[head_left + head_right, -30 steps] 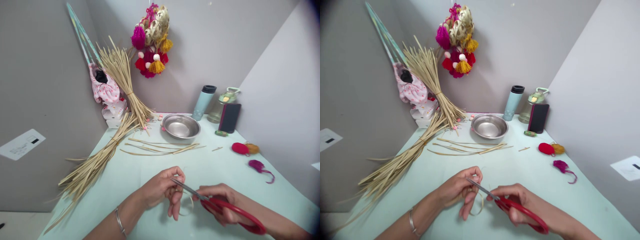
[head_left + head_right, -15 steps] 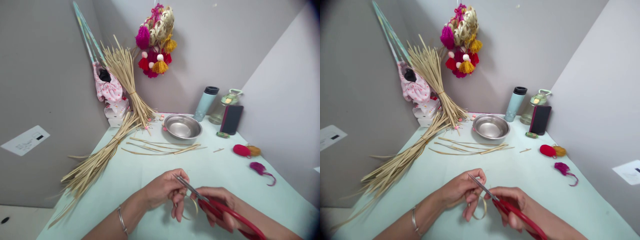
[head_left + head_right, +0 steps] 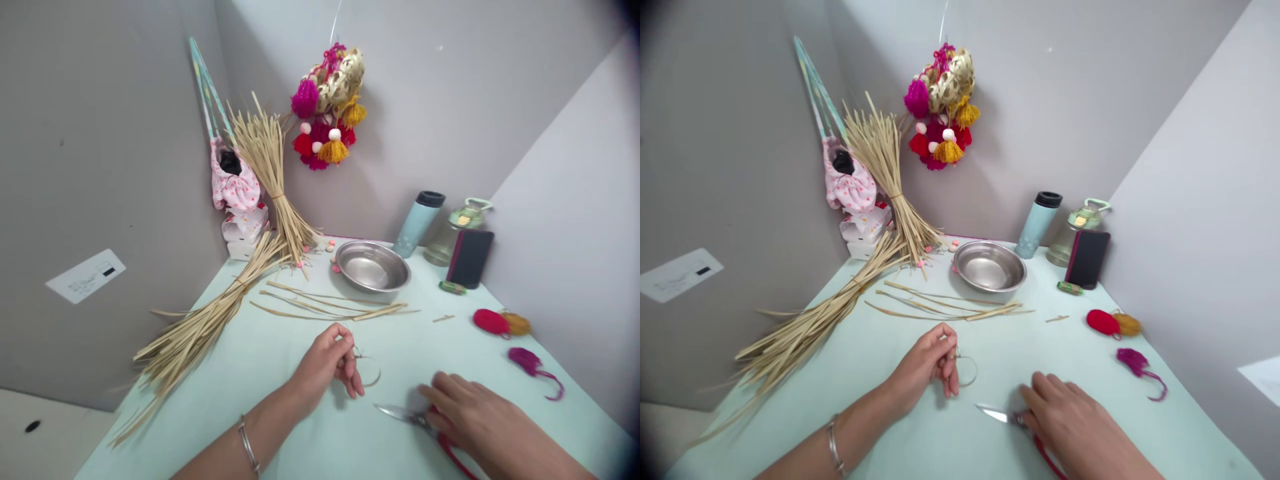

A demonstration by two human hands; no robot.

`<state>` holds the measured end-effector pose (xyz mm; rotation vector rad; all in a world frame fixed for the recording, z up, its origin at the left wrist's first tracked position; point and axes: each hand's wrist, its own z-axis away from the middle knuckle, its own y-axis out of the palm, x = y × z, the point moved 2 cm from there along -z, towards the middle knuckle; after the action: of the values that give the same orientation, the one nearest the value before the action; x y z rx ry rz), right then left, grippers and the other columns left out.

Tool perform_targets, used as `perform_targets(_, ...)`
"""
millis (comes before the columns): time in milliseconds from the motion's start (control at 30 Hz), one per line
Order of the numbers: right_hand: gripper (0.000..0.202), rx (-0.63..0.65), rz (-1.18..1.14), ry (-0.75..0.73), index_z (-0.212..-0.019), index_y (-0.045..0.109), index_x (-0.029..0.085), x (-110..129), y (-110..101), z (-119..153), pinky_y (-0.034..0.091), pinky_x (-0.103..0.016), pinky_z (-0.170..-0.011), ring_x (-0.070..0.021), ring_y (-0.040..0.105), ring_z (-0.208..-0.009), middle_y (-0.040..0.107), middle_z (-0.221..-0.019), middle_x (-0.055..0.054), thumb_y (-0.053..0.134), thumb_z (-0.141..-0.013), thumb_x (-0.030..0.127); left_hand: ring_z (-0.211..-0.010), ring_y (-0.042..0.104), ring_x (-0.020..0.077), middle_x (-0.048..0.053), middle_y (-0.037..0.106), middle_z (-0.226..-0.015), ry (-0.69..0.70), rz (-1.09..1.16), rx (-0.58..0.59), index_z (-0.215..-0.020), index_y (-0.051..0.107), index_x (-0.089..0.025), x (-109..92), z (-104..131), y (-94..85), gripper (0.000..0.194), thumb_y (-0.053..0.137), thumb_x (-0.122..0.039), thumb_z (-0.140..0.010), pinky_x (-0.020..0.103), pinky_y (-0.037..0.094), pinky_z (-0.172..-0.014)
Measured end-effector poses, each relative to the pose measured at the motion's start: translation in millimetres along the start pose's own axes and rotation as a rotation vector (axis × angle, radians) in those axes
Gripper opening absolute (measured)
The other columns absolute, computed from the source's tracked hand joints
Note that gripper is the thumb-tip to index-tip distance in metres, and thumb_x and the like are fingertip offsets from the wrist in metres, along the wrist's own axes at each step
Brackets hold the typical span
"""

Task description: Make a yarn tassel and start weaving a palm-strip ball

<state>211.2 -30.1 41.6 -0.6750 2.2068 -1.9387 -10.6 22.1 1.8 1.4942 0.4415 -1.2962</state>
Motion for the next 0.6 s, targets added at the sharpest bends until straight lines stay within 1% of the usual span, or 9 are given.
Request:
perform_targets(67,0.031,0.085,-0.191,0.085,-0.115,0.065,0.027,19.2,-1.1,-14.2,0.056,-0.032,-0.065,-0.0212,0.068,-0.074,0.071,-0.096,-0.007,0.055,-0.087,0.036,-0.04,0.057,0.0137,-0.009,0.047,-0.048,-0.001,-0.025,0.06,-0.086,0.041,-0.021,2.3,1.5,5.0,0.034,0.053,-0.052,-0.085,0.02,0.044,-0.039)
perform_targets(100,0.036,0.145,-0.331,0.12,-0.123,0.058,0.027,29.4,-2.1,-22.2,0.055,-0.029,-0.068,-0.0187,0.068,-0.075,0.07,-0.1,-0.006,0.055,-0.089,0.037,-0.039,0.057,0.0136,-0.009,0.047,-0.047,-0.007,-0.032,0.098,-0.087,0.041,-0.021,3.0,2.2,7.6,0.034,0.053,-0.052,-0.085,0.02,0.044,-0.039)
perform_targets(167,0.024,0.281,-0.582,0.139,-0.11,0.063,0.024,47.1,-5.7,-37.9,0.053,-0.025,-0.063,-0.0157,0.065,-0.069,0.071,-0.086,-0.002,0.052,-0.092,0.035,-0.039,0.056,0.0136,-0.008,0.049,-0.047,-0.015,-0.022,0.134,-0.088,0.042,-0.021,2.0,2.9,10.5,0.036,0.054,-0.054,-0.084,0.02,0.042,-0.037)
perform_targets(233,0.026,0.268,-0.695,0.12,-0.089,0.066,0.021,55.3,-16.9,-51.7,0.052,-0.024,-0.062,-0.016,0.065,-0.068,0.071,-0.077,-0.002,0.047,-0.095,0.037,-0.048,0.062,0.0151,-0.004,0.057,-0.058,0.021,0.036,0.052,-0.088,0.043,-0.02,-4.0,2.8,8.1,0.037,0.057,-0.054,-0.083,0.019,0.042,-0.038)
perform_targets(300,0.027,0.053,-0.611,0.084,-0.085,0.069,0.022,53.8,-39.1,-63.4,0.053,-0.028,-0.068,-0.0194,0.067,-0.074,0.073,-0.082,-0.003,0.052,-0.092,0.042,-0.067,0.069,0.0181,0.003,0.064,-0.082,0.082,0.096,-0.08,-0.088,0.045,-0.019,-12.9,2.8,1.8,0.037,0.061,-0.052,-0.082,0.02,0.047,-0.045)
perform_targets(367,0.027,-0.319,-0.406,0.059,-0.089,0.072,0.024,47.5,-70.4,-74.6,0.053,-0.033,-0.069,-0.0232,0.069,-0.076,0.075,-0.088,-0.005,0.057,-0.087,0.046,-0.085,0.07,0.0203,0.008,0.063,-0.105,0.125,0.114,-0.176,-0.088,0.05,-0.017,-20.7,3.2,-4.9,0.035,0.064,-0.049,-0.081,0.023,0.052,-0.058)
perform_targets(467,0.024,-0.751,-0.073,0.151,-0.099,0.072,0.027,33.8,-106.8,-100.0,0.052,-0.038,-0.076,-0.0289,0.069,-0.089,0.074,-0.096,-0.006,0.055,-0.09,0.041,-0.087,0.067,0.0185,0.008,0.061,-0.106,0.121,0.094,-0.221,-0.085,0.054,-0.016,-24.6,3.6,-10.3,0.036,0.066,-0.049,-0.078,0.026,0.053,-0.067)
perform_targets(533,0.026,-0.839,0.02,0.091,-0.104,0.07,0.024,22.9,-108.0,-124.7,0.051,-0.039,-0.085,-0.0301,0.066,-0.099,0.073,-0.104,-0.009,0.049,-0.093,0.034,-0.079,0.065,0.0158,0.006,0.06,-0.096,0.106,0.076,-0.203,-0.082,0.055,-0.015,-22.7,3.2,-9.9,0.037,0.067,-0.05,-0.076,0.027,0.053,-0.066)
perform_targets(600,0.031,-0.572,0.096,0.04,-0.108,0.068,0.021,11.0,-84.2,-147.5,0.052,-0.042,-0.084,-0.0301,0.066,-0.1,0.071,-0.109,-0.012,0.041,-0.094,0.027,-0.072,0.063,0.0137,0.004,0.059,-0.09,0.098,0.056,-0.173,-0.08,0.055,-0.015,-18.9,2.0,-8.0,0.038,0.068,-0.051,-0.075,0.027,0.053,-0.065)
